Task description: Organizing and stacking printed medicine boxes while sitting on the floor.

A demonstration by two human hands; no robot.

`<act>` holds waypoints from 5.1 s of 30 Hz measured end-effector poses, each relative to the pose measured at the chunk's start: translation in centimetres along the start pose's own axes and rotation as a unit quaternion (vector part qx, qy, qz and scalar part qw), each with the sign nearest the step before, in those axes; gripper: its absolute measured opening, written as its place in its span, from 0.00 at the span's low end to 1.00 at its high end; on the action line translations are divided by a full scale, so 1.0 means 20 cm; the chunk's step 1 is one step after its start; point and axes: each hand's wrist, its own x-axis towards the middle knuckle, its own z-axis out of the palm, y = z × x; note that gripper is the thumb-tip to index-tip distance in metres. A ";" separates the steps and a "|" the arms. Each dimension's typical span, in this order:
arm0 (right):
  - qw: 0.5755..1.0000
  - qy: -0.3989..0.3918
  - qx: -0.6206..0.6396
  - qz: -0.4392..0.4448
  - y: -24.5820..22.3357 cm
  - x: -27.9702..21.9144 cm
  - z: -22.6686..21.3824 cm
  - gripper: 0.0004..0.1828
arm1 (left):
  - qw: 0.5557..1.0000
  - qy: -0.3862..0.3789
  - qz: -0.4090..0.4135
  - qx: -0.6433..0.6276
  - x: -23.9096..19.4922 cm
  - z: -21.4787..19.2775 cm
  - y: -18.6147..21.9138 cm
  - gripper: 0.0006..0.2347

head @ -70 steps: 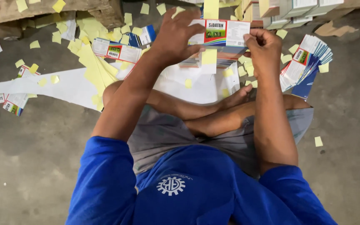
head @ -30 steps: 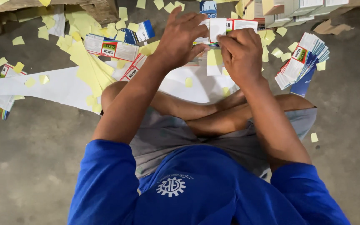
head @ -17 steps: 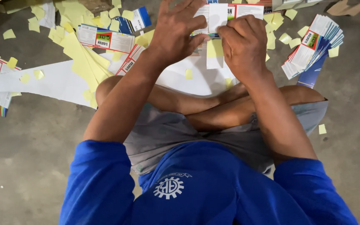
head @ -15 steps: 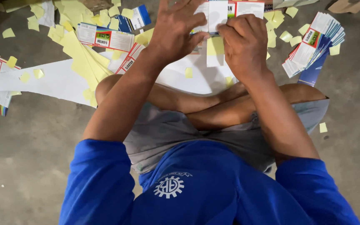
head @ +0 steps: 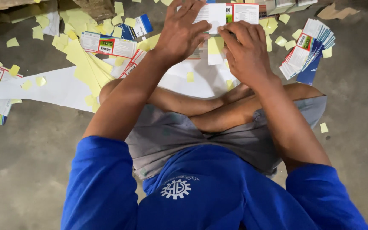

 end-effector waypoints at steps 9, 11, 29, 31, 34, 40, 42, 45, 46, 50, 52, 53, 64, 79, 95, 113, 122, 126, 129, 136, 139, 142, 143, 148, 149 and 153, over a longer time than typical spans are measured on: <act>0.904 0.133 0.223 0.340 -0.01 -0.28 0.35 0.07 | 0.998 -0.025 -0.051 -0.015 0.03 -0.01 0.01 0.26; 0.826 0.116 0.351 0.425 -0.01 -0.23 0.39 0.09 | 0.997 -0.030 -0.073 -0.026 0.02 0.01 -0.01 0.29; 0.551 0.121 0.694 0.448 0.09 -0.12 0.54 0.02 | 0.994 -0.040 -0.096 -0.035 0.06 0.01 -0.03 0.29; 0.550 0.118 0.709 0.426 0.11 -0.13 0.55 0.04 | 0.994 -0.044 -0.098 -0.030 0.06 0.02 -0.04 0.28; 0.554 0.114 0.711 0.417 0.11 -0.14 0.53 0.04 | 0.994 -0.038 -0.097 -0.027 0.07 0.01 -0.03 0.28; 0.823 -0.070 0.333 0.455 0.08 -0.13 0.21 0.16 | 0.995 -0.035 -0.085 -0.038 0.08 -0.02 -0.03 0.21; 0.893 0.110 0.221 0.376 0.07 -0.11 0.11 0.13 | 0.995 -0.051 -0.081 -0.034 0.06 0.02 -0.03 0.19; 0.956 0.225 0.155 0.105 0.29 0.11 0.16 0.07 | 0.991 -0.074 -0.103 -0.038 0.07 -0.02 0.00 0.17; 0.956 0.226 0.154 0.107 0.35 0.18 0.19 0.07 | 0.991 -0.075 -0.101 -0.039 0.07 -0.01 0.01 0.17; 0.957 0.053 0.125 0.255 0.53 0.47 0.30 0.15 | 0.991 -0.076 -0.110 -0.029 0.08 -0.04 0.02 0.16; 0.882 -0.091 0.238 0.397 0.59 0.51 0.37 0.15 | 0.990 -0.080 -0.117 -0.026 0.07 -0.02 0.02 0.16; 0.878 -0.045 0.365 0.306 0.62 0.50 0.41 0.09 | 0.990 -0.071 -0.117 -0.025 0.06 0.00 0.01 0.16; 0.876 0.099 0.368 0.294 0.56 0.44 0.50 0.08 | 0.990 -0.074 -0.113 -0.049 0.07 -0.02 0.01 0.16; 0.905 0.107 0.280 0.302 0.58 0.41 0.49 0.15 | 0.987 -0.093 -0.118 -0.049 0.08 -0.04 0.02 0.16; 0.991 0.124 0.042 0.039 0.08 0.13 0.14 0.10 | 0.992 -0.073 -0.098 -0.015 0.05 -0.01 0.01 0.15; 0.997 0.068 0.030 0.036 0.04 0.04 0.05 0.17 | 1.000 -0.001 -0.005 0.011 0.03 -0.04 0.02 0.13; 1.000 0.016 -0.008 -0.007 -0.06 -0.17 0.06 0.23 | 1.000 -0.005 -0.020 0.000 0.02 -0.01 0.02 0.13; 0.992 0.087 0.075 0.052 0.02 -0.13 0.12 0.08 | 0.999 -0.017 -0.032 -0.008 0.02 -0.02 0.02 0.14; 0.979 0.108 0.136 0.104 0.08 0.01 0.11 0.09 | 0.999 -0.020 -0.029 -0.027 0.02 -0.04 0.01 0.13; 0.962 0.081 0.218 0.145 0.27 0.19 0.20 0.10 | 0.997 -0.058 -0.040 -0.027 0.04 -0.08 0.02 0.12; 0.933 0.051 0.309 0.177 0.31 0.23 0.21 0.10 | 0.995 -0.070 -0.053 -0.037 0.03 -0.07 0.01 0.13; 0.939 0.034 0.288 0.186 0.33 0.24 0.23 0.11 | 0.993 -0.072 -0.075 -0.051 0.03 -0.06 0.01 0.13; 0.940 0.030 0.283 0.189 0.33 0.24 0.24 0.11 | 0.992 -0.074 -0.081 -0.057 0.03 -0.05 0.01 0.13; 0.949 0.047 0.270 0.154 0.34 0.24 0.28 0.11 | 0.993 -0.065 -0.076 -0.056 0.02 -0.04 0.01 0.13; 0.956 0.055 0.246 0.147 0.33 0.24 0.28 0.11 | 0.993 -0.068 -0.078 -0.060 0.02 -0.05 0.01 0.13; 0.959 0.052 0.227 0.161 0.29 0.26 0.26 0.11 | 0.992 -0.074 -0.078 -0.072 0.02 -0.06 0.02 0.14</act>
